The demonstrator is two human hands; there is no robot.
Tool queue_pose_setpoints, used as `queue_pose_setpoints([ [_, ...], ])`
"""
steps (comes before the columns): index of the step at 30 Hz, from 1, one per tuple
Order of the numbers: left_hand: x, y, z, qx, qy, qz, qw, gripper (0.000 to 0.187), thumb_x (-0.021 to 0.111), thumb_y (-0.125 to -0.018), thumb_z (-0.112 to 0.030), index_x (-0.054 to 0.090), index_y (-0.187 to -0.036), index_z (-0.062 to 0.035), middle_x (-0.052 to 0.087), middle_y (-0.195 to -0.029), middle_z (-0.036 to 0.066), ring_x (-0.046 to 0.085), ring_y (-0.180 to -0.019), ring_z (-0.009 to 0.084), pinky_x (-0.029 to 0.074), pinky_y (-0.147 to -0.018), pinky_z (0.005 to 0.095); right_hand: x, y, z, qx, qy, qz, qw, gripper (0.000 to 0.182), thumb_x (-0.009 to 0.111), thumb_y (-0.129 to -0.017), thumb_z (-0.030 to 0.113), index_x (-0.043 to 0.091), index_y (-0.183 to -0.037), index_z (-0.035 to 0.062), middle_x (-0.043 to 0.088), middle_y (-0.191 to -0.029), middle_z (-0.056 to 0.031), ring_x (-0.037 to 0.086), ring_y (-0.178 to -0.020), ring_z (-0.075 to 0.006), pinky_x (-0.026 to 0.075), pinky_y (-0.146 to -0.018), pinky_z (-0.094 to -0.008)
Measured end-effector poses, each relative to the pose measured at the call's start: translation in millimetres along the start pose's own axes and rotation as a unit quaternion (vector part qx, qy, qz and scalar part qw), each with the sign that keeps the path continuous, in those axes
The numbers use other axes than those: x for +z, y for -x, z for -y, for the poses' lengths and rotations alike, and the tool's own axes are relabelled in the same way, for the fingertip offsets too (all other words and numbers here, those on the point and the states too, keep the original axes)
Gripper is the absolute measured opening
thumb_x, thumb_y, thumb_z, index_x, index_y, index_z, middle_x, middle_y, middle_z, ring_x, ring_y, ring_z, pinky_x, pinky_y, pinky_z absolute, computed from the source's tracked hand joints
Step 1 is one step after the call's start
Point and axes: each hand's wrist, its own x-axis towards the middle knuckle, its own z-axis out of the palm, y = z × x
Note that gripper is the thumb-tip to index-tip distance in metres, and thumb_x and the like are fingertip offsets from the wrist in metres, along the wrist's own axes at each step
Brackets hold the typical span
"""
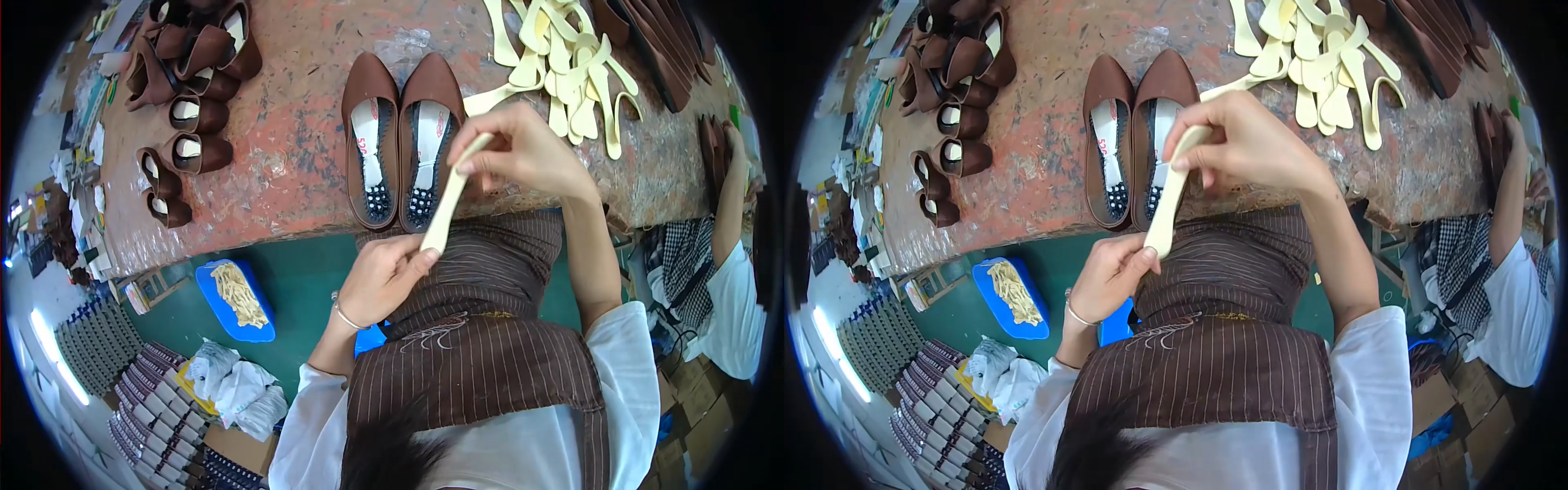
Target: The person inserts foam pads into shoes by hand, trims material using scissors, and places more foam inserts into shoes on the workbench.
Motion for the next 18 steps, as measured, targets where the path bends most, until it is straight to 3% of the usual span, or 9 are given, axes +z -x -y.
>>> queue_pose_setpoints([
  [2, -6, 2, 13, 0.055, -0.086, -0.027, 0.994, 0.031, 0.057, -0.102, -0.024, 0.072, -0.106, 0.0028, 0.065, -0.075, 0.007, 0.058, -0.056, 0.0086, 0.043, -0.051, 0.0257, -2, -12, -6, 0.011, 0.063, 0.005, 0.998, 0.009, 0.072, -0.085, 0.001, 0.072, -0.094, -0.0007, 0.071, -0.076, -0.0047, 0.062, -0.056, -0.0061, 0.048, -0.05, -0.0209],
  [3, -8, 5, 11, 0.032, -0.067, -0.04, 0.996, 0.022, 0.064, -0.096, -0.019, 0.072, -0.093, 0.0018, 0.063, -0.073, 0.007, 0.056, -0.057, 0.0094, 0.042, -0.053, 0.0276, -1, -18, -8, 0.007, 0.079, 0.002, 0.997, 0.009, 0.072, -0.084, 0.002, 0.072, -0.093, -0.0002, 0.071, -0.075, -0.0048, 0.061, -0.055, -0.006, 0.047, -0.049, -0.0217],
  [7, -16, 11, 2, 0.017, -0.107, -0.116, 0.987, 0.015, 0.076, -0.087, -0.01, 0.067, -0.082, 0.0013, 0.059, -0.069, 0.004, 0.043, -0.049, 0.0073, 0.033, -0.047, 0.0259, 8, -33, -10, 0.013, 0.148, -0.016, 0.989, 0.011, 0.073, -0.08, 0.004, 0.073, -0.091, 0.0008, 0.07, -0.071, -0.0078, 0.064, -0.057, -0.0129, 0.049, -0.053, -0.028],
  [10, -18, 11, 3, 0.03, -0.132, -0.163, 0.977, 0.014, 0.078, -0.085, -0.01, 0.069, -0.083, -0.0001, 0.059, -0.07, 0.002, 0.04, -0.048, 0.0046, 0.029, -0.046, 0.0238, 16, -44, -28, -0.072, 0.259, -0.08, 0.96, 0.013, 0.071, -0.077, 0.005, 0.074, -0.089, 0.0017, 0.07, -0.071, -0.0116, 0.068, -0.065, -0.0229, 0.053, -0.064, -0.0345],
  [13, -17, 10, 0, 0.043, -0.158, -0.202, 0.966, 0.012, 0.08, -0.082, -0.009, 0.071, -0.088, -0.0019, 0.063, -0.08, 0.001, 0.035, -0.047, 0.0026, 0.026, -0.045, 0.0222, 22, -44, -29, -0.036, 0.292, -0.106, 0.95, 0.017, 0.065, -0.074, 0.007, 0.077, -0.086, 0.007, 0.072, -0.077, -0.0163, 0.07, -0.079, -0.0362, 0.055, -0.075, -0.0443],
  [14, -17, 8, -2, 0.051, -0.17, -0.215, 0.96, 0.013, 0.079, -0.082, -0.009, 0.072, -0.091, -0.0022, 0.064, -0.084, 0.001, 0.034, -0.047, 0.0024, 0.026, -0.045, 0.0221, 23, -44, -30, -0.033, 0.301, -0.106, 0.947, 0.016, 0.067, -0.075, 0.006, 0.076, -0.087, 0.0064, 0.072, -0.078, -0.0156, 0.07, -0.079, -0.035, 0.054, -0.075, -0.0434],
  [18, -16, -2, -7, 0.129, -0.241, -0.22, 0.936, 0.024, 0.082, -0.079, -0.012, 0.073, -0.101, -0.0039, 0.067, -0.109, 0.006, 0.055, -0.054, 0.0116, 0.044, -0.051, 0.0272, 27, -45, -33, -0.026, 0.339, -0.106, 0.935, 0.013, 0.07, -0.077, 0.005, 0.076, -0.088, 0.0058, 0.073, -0.079, -0.0144, 0.071, -0.078, -0.0334, 0.054, -0.073, -0.0423],
])
